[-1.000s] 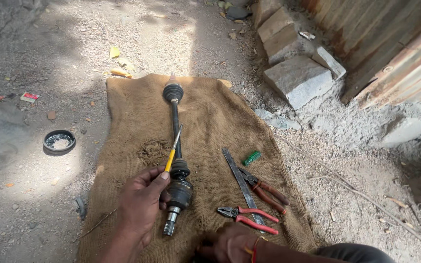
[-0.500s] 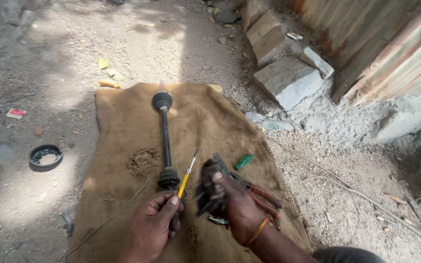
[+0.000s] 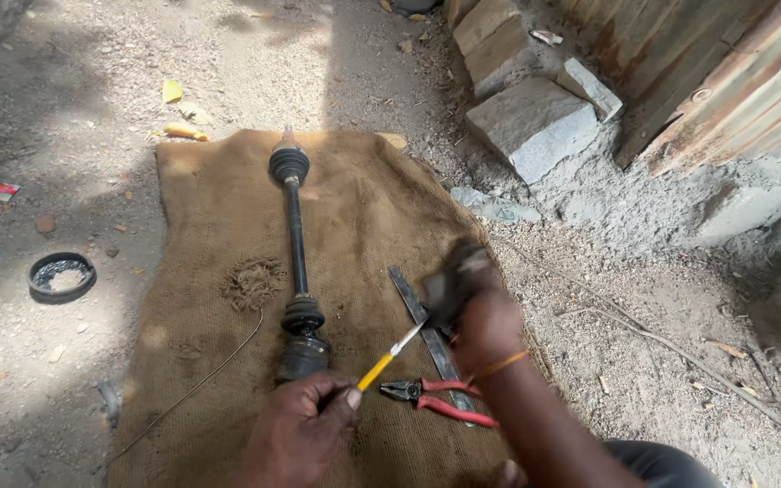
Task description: The person is repairing a car drive shaft by cleaning grease from the joint with a rag and a metal file. They use a screwdriver to pry at the rubber boot and a file to scrape the metal surface, working on the component placed on a burlap sack.
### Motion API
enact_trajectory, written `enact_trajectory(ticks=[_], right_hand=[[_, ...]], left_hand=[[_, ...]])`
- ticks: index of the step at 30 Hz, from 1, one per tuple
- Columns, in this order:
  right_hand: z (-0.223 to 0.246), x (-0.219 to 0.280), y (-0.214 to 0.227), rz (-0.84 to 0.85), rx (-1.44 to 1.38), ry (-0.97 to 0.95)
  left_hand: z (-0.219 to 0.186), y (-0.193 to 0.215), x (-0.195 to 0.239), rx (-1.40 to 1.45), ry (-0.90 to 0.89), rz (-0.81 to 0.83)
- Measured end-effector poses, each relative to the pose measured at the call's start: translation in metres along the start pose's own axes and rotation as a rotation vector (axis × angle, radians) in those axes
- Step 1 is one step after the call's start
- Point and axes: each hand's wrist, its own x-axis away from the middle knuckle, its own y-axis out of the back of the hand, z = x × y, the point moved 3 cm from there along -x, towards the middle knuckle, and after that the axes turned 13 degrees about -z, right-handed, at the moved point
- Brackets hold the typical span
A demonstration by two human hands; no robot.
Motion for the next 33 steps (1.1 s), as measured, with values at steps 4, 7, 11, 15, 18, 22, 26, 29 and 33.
enact_trajectory(ticks=[4,7,11,15,18,22,26,29,33], right_hand=[[0.07,0.004,0.01,-0.002,-0.078,0.149],[0.055,0.043,-0.003,0.06,-0.059,0.075],[-0.002,0.107,-0.029,0.307,0.228,-0.039],[-0.034,0.122,-0.028,0.546,0.405,0.123],[-0.03,0.099,-0.025,0.526,0.337,0.199],[0.0,0.067,-0.025,0.278,0.124,0.146],[0.067,0.061,-0.006,-0.107,-0.055,0.06],[0.06,0.068,-0.009,-0.072,-0.014,0.042],[-0.023,0.099,-0.033,0.418,0.258,-0.028]], left_hand=[[0.005,0.01,0.005,0.011,0.159,-0.03],[-0.006,0.01,0.002,0.214,0.215,-0.066],[-0.009,0.016,0.002,0.248,0.263,-0.112],[-0.006,0.007,0.004,0.142,0.236,-0.025],[-0.016,0.001,0.005,0.069,0.155,0.053],[-0.025,0.005,0.012,0.002,0.131,0.113],[-0.017,0.007,0.019,0.123,0.271,0.123],[-0.016,0.014,0.008,0.276,0.341,-0.057],[-0.02,0.019,-0.003,0.3,0.21,-0.081]])
